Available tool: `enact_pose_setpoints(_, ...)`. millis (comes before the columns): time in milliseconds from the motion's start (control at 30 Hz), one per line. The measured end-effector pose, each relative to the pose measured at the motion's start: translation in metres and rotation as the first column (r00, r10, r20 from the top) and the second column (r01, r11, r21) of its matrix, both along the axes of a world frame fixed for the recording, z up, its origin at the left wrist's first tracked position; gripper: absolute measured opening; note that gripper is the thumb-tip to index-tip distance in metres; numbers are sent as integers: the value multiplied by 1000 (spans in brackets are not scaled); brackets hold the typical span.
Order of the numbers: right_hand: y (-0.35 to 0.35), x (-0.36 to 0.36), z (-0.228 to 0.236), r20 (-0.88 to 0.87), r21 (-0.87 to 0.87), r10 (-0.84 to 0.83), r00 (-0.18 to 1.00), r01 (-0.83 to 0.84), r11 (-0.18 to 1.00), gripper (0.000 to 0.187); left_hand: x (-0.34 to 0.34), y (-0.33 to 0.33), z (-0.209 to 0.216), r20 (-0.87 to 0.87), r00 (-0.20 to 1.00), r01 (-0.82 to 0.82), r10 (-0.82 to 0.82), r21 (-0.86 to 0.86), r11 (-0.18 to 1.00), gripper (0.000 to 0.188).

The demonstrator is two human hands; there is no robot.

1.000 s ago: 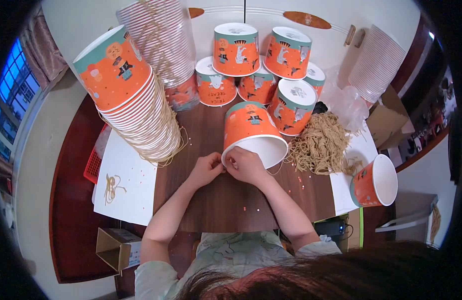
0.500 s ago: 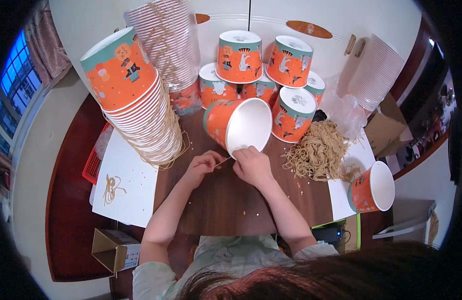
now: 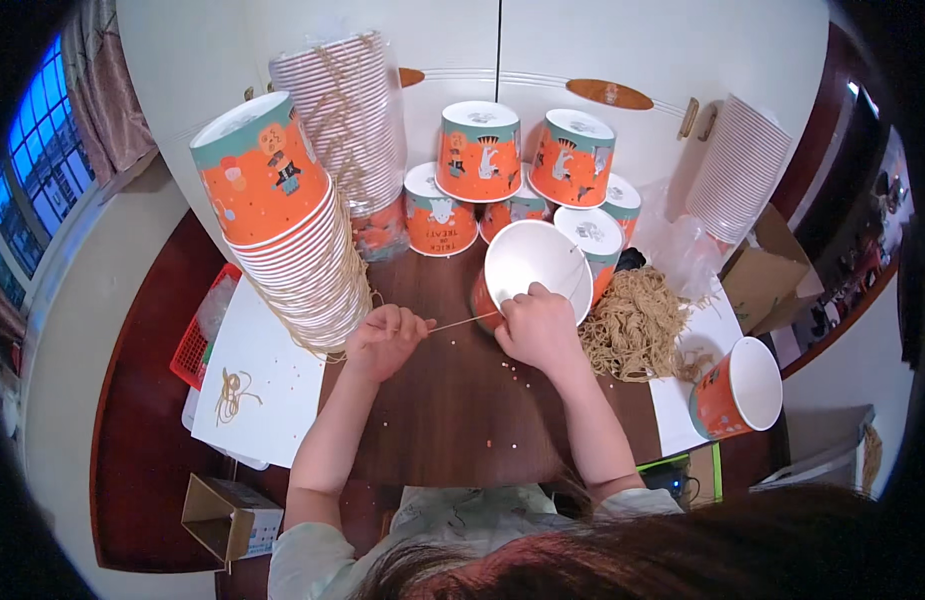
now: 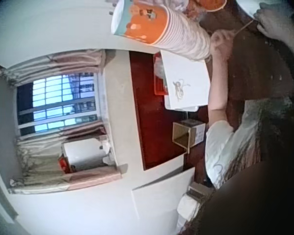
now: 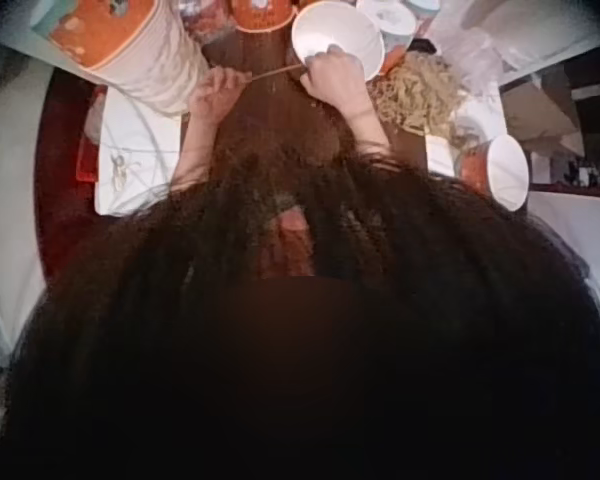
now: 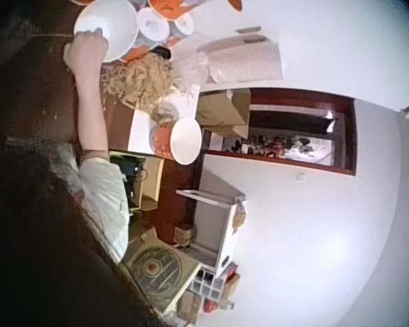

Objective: Attaching string handles to pre-punched paper buckets.

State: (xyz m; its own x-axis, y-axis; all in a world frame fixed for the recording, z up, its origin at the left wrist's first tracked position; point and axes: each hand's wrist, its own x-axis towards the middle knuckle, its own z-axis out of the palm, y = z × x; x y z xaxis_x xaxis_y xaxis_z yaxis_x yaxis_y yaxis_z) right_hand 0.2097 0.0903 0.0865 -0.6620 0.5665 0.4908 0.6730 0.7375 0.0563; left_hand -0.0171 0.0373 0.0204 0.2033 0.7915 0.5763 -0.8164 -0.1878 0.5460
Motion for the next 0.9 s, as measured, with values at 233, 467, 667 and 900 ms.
enact_pose_setpoints(233,1,0,8,147,-146,14,989,8,989,21,35,16,61,-104,987,-137,121,-161,977,9)
enact_pose_setpoints(467,18,14,11,-349,-542,165,922,-343,767,20,59,38,48,-743,472,-550,475,173,817,16)
enact_pose_setpoints(667,24,14,14,-604,-427,217,767,-541,724,8,64,38,40,-830,312,-458,463,296,838,12)
enact_pose_setpoints(900,26,15,8,-458,-248,269,847,-412,877,13,57,32,46,-844,437,-475,311,78,876,10)
